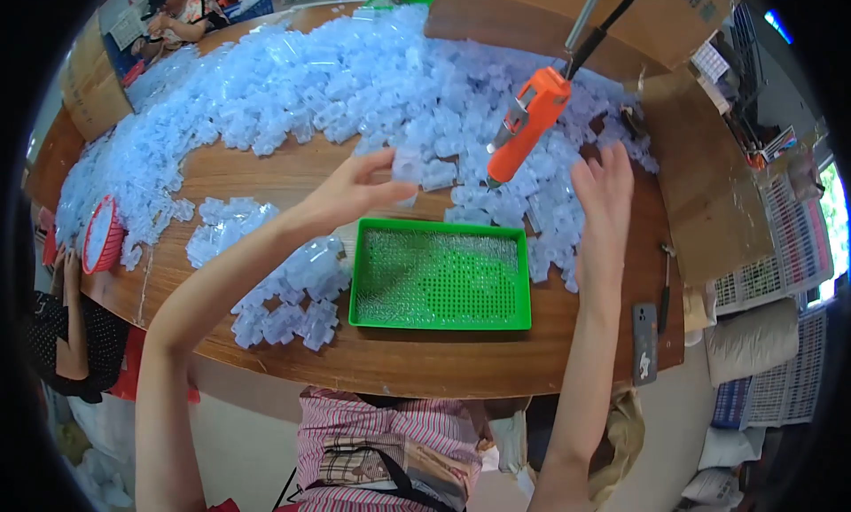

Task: The person assembles plastic components by picking up screws from a tray and driving them into the parts with an electric screwdriver.

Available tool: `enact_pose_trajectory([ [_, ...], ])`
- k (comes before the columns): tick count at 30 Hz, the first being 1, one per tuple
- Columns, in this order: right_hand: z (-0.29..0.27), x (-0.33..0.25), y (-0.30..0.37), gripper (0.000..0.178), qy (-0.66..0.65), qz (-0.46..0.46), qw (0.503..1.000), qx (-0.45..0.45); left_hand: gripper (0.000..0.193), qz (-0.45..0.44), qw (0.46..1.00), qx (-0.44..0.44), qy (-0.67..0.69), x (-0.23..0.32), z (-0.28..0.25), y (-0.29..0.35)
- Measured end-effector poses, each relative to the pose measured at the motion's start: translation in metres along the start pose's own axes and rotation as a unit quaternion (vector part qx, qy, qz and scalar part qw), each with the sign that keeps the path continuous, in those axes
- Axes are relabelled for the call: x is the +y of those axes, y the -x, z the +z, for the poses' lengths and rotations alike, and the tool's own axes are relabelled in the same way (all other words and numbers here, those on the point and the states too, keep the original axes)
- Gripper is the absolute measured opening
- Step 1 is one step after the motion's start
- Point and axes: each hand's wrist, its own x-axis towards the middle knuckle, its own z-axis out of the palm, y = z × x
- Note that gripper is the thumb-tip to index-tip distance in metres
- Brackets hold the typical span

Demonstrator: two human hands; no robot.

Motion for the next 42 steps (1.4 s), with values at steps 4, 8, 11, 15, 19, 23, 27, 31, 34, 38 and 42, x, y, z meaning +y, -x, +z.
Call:
enact_pose_trajectory([
  [4, 0.007, 0.019, -0.014, 0.059, -0.044, 0.005, 0.991, -0.128, 0.054, -0.163, 0.931, -0.119, 0.303, 0.010, 0.018, 0.067],
  [8, 0.022, 0.017, 0.003, 0.052, -0.015, -0.021, 0.983, -0.182, 0.045, -0.235, 0.892, -0.151, 0.354, 0.004, 0.022, 0.104],
  [11, 0.029, 0.010, 0.025, 0.050, -0.054, 0.003, 0.982, -0.180, 0.040, -0.217, 0.898, -0.149, 0.353, -0.003, 0.023, 0.113],
  [15, 0.041, 0.015, 0.047, 0.047, -0.153, -0.003, 0.975, -0.163, 0.031, -0.157, 0.942, -0.116, 0.274, 0.008, 0.026, 0.121],
  [19, 0.039, 0.017, 0.059, 0.053, -0.146, 0.062, 0.965, -0.207, 0.026, -0.176, 0.932, -0.100, 0.301, -0.001, 0.024, 0.128],
  [23, 0.045, 0.023, 0.071, 0.056, -0.104, 0.054, 0.976, -0.186, 0.027, -0.232, 0.903, -0.071, 0.355, -0.006, 0.029, 0.136],
  [27, 0.050, 0.036, 0.084, 0.058, -0.049, -0.002, 0.989, -0.140, 0.036, -0.151, 0.972, -0.043, 0.178, -0.020, 0.046, 0.151],
  [31, 0.062, 0.039, 0.092, 0.059, -0.070, 0.057, 0.990, -0.105, 0.041, -0.059, 0.992, -0.021, -0.106, -0.020, 0.062, 0.154],
  [34, 0.064, 0.049, 0.094, 0.061, -0.114, 0.073, 0.981, -0.142, 0.039, 0.052, 0.983, 0.008, -0.173, -0.031, 0.069, 0.154],
  [38, 0.073, 0.059, 0.104, 0.064, -0.140, 0.062, 0.981, -0.122, 0.046, 0.063, 0.935, 0.060, -0.344, -0.028, 0.069, 0.155],
  [42, 0.072, 0.065, 0.108, 0.066, -0.173, 0.053, 0.976, -0.119, 0.047, 0.150, 0.898, 0.057, -0.410, -0.027, 0.061, 0.145],
])
